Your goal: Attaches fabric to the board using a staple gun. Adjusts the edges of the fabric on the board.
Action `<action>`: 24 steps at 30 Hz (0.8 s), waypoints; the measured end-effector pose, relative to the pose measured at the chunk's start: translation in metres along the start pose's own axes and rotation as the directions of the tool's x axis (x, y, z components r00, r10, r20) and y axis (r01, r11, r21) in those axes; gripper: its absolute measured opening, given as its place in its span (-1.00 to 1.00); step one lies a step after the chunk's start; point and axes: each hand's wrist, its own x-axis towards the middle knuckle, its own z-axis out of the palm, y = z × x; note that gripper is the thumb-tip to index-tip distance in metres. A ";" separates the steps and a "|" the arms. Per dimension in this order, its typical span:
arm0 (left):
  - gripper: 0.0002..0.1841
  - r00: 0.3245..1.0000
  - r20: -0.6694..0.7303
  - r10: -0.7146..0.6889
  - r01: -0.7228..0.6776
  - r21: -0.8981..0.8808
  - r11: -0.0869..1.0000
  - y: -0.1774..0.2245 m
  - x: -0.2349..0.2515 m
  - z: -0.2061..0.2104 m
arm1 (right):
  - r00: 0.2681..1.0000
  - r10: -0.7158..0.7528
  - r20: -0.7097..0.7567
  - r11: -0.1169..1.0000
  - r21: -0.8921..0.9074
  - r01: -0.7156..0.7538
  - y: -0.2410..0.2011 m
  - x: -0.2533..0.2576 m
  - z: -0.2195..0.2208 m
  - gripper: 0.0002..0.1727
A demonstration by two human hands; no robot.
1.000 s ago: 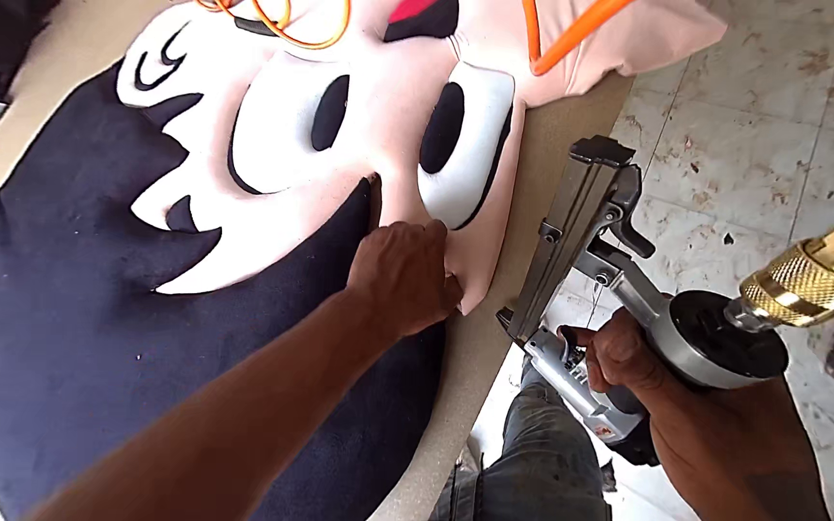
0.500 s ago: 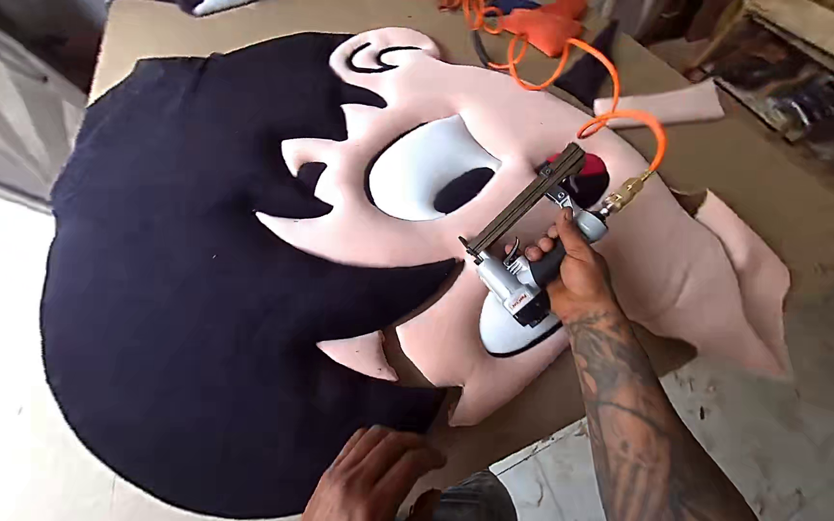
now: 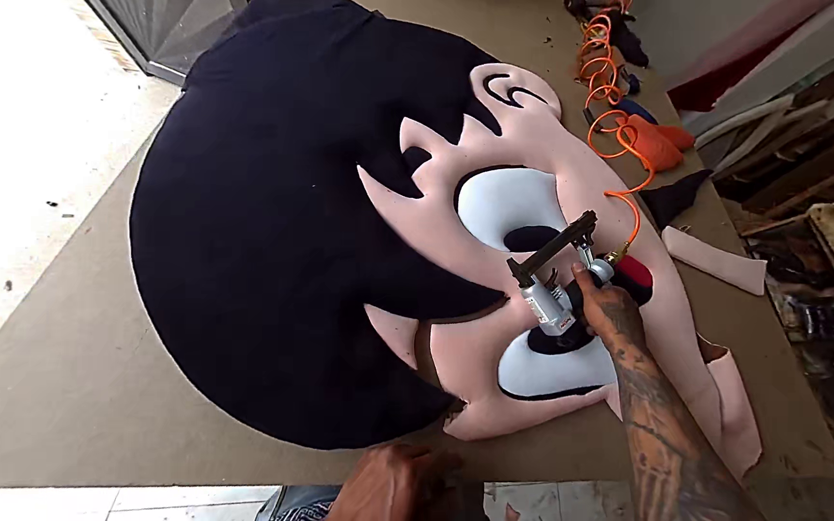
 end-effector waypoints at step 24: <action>-0.66 0.316 -0.338 -0.886 0.765 -0.462 0.449 0.066 0.081 0.066 | 0.011 -0.990 0.139 0.101 0.656 0.748 0.039 -0.077 0.044 -0.42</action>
